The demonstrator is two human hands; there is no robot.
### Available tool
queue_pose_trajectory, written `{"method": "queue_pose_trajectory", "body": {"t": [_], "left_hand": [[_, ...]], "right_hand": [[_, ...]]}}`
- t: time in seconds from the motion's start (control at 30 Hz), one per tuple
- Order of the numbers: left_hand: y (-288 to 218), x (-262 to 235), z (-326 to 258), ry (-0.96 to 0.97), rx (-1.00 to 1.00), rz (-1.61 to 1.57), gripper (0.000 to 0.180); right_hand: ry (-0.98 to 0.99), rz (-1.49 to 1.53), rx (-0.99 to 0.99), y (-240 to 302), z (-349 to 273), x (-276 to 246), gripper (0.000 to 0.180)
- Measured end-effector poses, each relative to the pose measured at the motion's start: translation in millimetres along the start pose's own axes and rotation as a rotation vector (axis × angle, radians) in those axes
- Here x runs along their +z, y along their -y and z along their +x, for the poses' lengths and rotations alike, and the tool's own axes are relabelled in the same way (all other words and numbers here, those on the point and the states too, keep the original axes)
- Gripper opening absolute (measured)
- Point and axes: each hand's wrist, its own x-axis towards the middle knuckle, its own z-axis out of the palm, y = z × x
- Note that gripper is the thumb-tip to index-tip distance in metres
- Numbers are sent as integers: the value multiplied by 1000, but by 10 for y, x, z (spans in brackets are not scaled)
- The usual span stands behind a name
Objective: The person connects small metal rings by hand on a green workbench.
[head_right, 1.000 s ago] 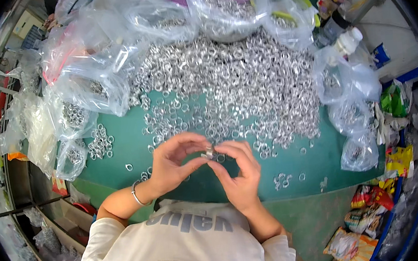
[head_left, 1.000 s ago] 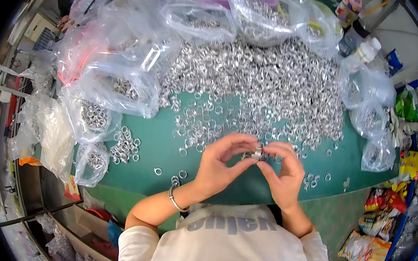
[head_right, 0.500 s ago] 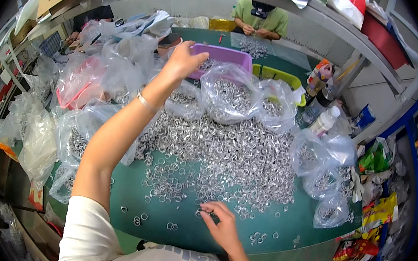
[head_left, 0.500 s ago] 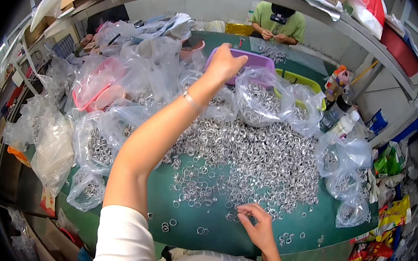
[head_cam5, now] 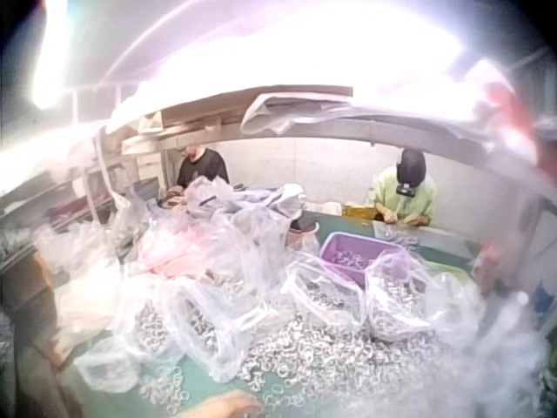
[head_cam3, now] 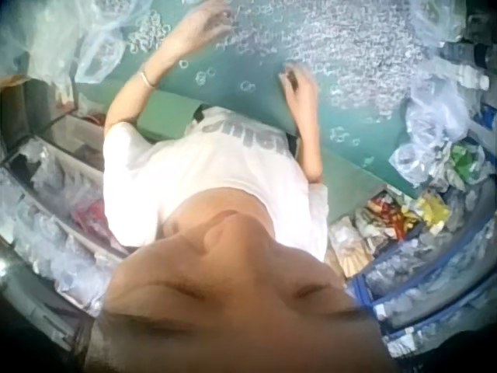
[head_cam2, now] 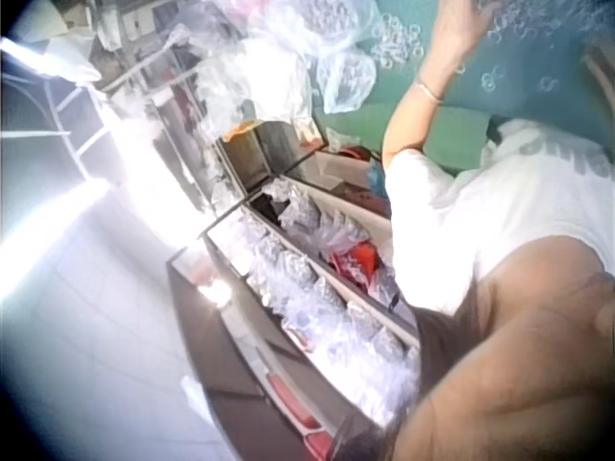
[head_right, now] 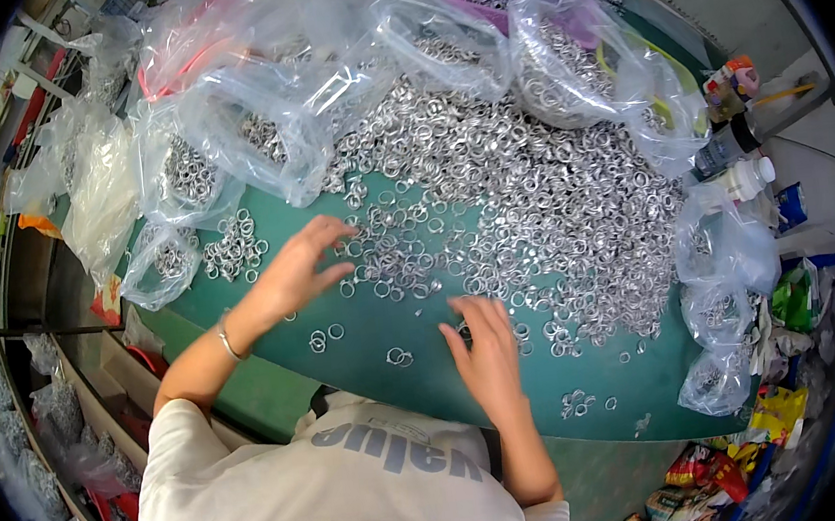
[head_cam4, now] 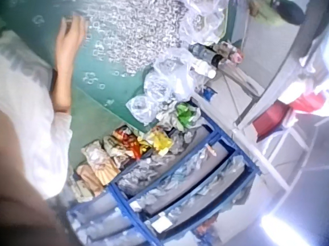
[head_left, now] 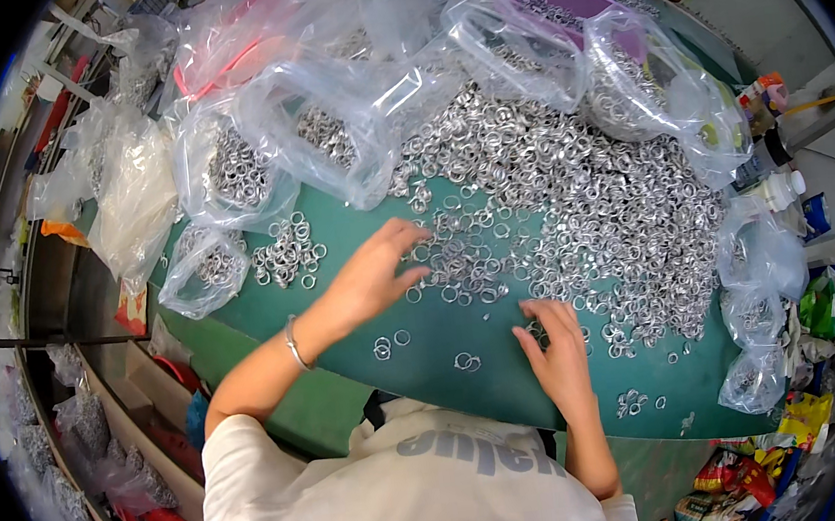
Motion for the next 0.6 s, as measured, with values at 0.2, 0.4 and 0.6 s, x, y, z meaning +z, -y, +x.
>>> {"method": "queue_pose_trajectory", "body": {"t": [0.2,0.4,0.6], "left_hand": [[148,504,-270,-45,32,53,49],[57,716,-125,-19,55,-417,39],[30,656,26,-127,199,-237,38]], "right_hand": [[41,-366,-229,48,381,385,35],[-254,-639,-57,-349,246,232,33],[-211,-207,-33,-188,482,291,34]]}}
